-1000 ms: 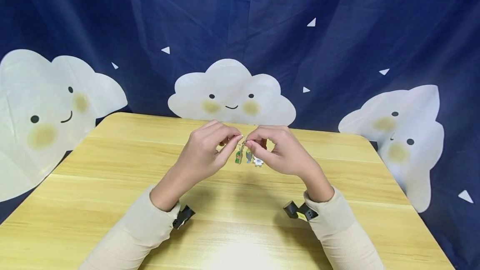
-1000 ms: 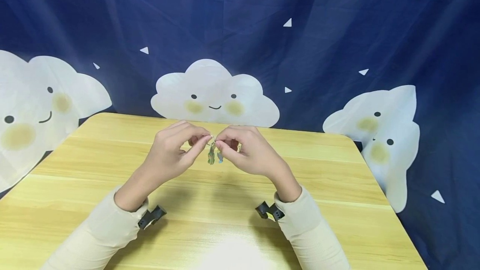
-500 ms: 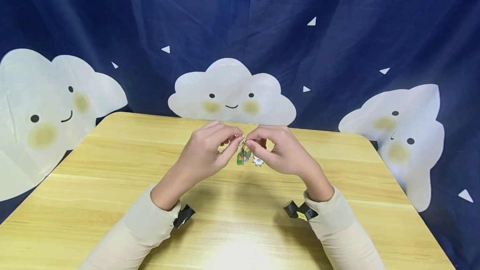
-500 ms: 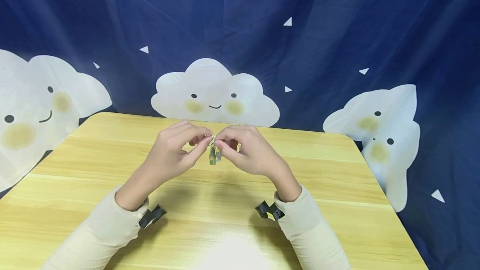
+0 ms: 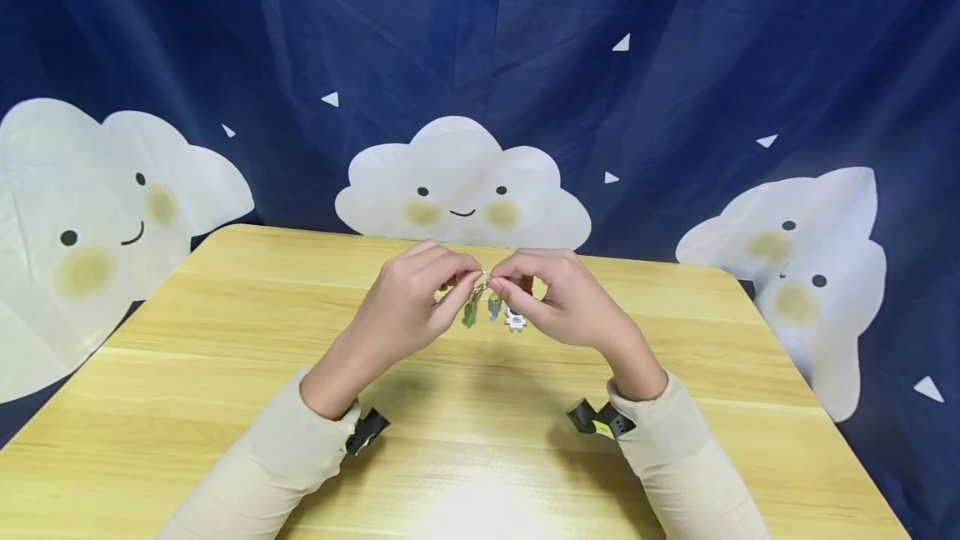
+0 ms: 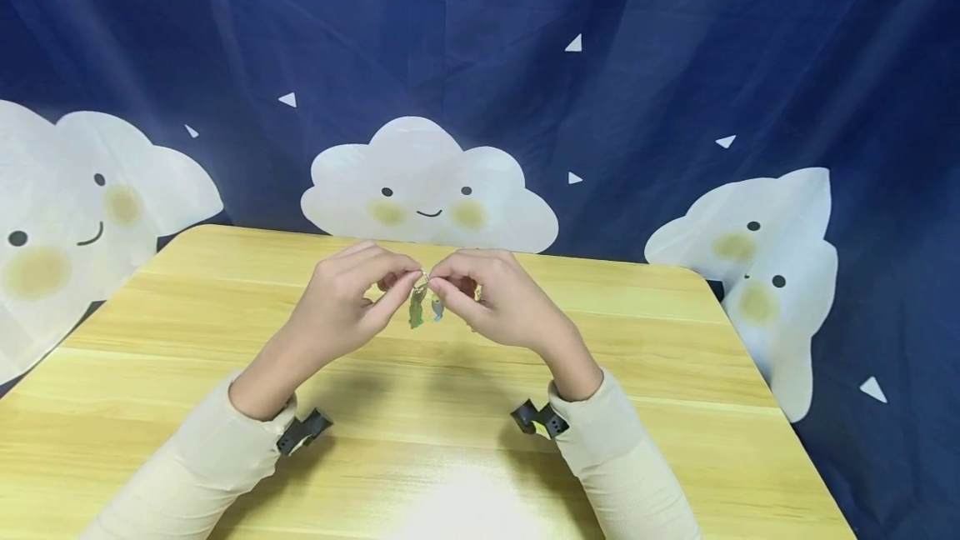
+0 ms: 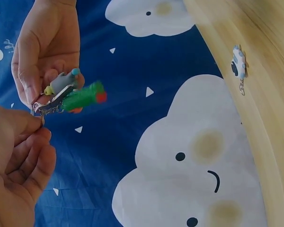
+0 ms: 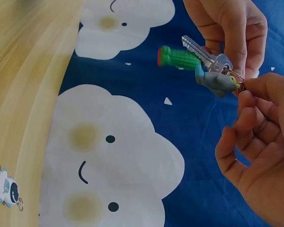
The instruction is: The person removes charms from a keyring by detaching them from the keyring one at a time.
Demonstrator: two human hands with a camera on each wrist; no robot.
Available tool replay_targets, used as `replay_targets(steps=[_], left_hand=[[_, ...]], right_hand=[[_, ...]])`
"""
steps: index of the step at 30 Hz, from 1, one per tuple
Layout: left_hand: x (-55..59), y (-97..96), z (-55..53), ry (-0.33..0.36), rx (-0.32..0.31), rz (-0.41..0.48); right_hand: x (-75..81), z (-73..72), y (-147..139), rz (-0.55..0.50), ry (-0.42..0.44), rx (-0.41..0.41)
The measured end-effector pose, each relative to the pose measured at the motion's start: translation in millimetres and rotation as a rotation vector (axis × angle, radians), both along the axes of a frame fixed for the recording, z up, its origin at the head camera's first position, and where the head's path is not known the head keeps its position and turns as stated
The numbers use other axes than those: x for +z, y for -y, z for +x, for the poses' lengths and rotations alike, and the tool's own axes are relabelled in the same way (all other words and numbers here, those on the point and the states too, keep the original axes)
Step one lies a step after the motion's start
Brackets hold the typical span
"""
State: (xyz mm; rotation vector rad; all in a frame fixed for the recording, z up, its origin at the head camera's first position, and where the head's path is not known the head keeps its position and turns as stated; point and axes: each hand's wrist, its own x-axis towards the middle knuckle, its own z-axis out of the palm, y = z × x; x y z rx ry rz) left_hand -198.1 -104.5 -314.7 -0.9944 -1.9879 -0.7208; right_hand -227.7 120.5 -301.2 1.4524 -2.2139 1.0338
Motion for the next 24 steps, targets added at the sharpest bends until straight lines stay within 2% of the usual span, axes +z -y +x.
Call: replay_targets(steps=[24], left_hand=[[0.3, 2.2, -1.5, -0.020, 0.002, 0.009]], right_hand=[[0.0, -0.3, -0.1, 0.047, -0.009, -0.016]])
